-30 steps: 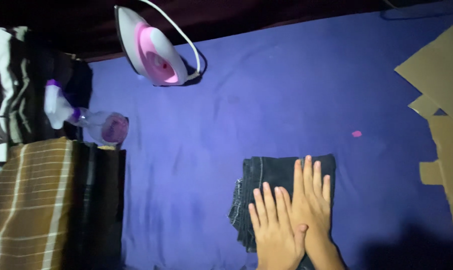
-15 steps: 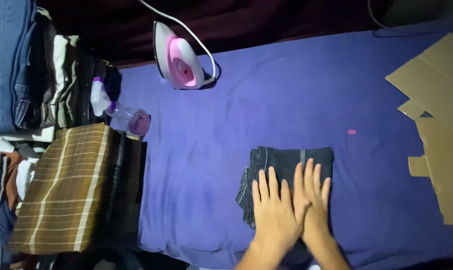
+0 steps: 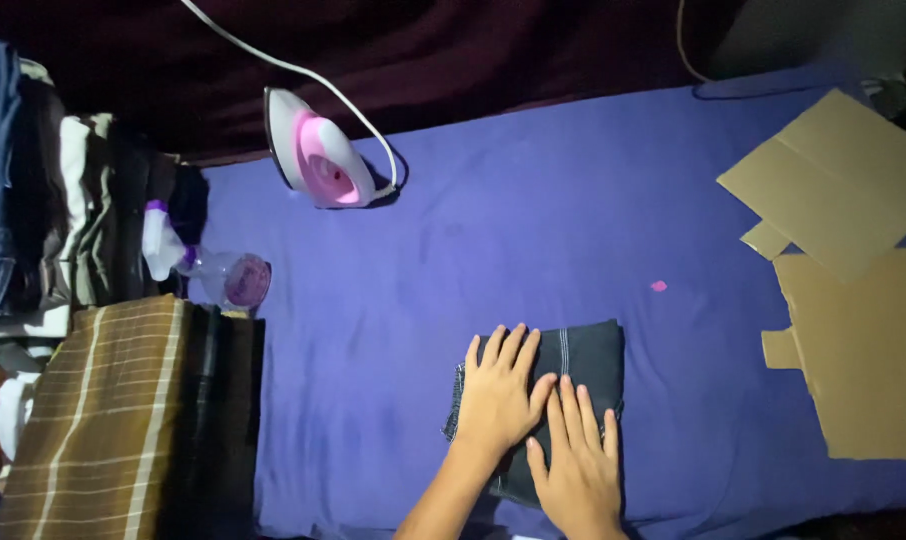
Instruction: The person is ironing a pair of denim shorts on a flat surface and then folding them.
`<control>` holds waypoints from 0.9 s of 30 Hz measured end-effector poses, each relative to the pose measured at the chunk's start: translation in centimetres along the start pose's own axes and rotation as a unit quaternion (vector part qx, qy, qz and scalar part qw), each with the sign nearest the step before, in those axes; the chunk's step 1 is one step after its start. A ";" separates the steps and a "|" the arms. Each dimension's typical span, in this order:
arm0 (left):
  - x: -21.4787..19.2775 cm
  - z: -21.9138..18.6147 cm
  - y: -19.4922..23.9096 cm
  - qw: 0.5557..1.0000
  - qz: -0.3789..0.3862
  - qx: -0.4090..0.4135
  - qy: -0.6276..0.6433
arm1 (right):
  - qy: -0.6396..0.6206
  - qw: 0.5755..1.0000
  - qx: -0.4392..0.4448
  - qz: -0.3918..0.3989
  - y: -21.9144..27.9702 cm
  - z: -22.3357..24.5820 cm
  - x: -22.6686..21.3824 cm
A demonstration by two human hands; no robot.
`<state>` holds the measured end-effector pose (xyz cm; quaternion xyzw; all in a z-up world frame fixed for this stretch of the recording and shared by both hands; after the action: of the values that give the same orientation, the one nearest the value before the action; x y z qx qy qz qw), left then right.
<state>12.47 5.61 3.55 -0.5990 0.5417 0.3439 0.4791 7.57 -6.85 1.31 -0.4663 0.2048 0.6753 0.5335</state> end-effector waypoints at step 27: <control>-5.1 6.2 4.9 0.919 0.007 -0.311 0.242 | -0.536 0.752 0.351 0.158 -0.6 -12.4 2.3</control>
<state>7.42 13.28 5.39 -0.7789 0.5112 0.3428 0.1202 13.28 -15.05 -6.51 0.2306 0.1789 0.7698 0.5677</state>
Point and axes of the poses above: each hand's wrist, its own y-axis away from the middle knuckle, its own x-axis out of the palm, z = x × y, the point moved 5 cm from there along -y, towards the middle knuckle, and after that the axes turned 5 degrees about -y, right-handed, at the moved point
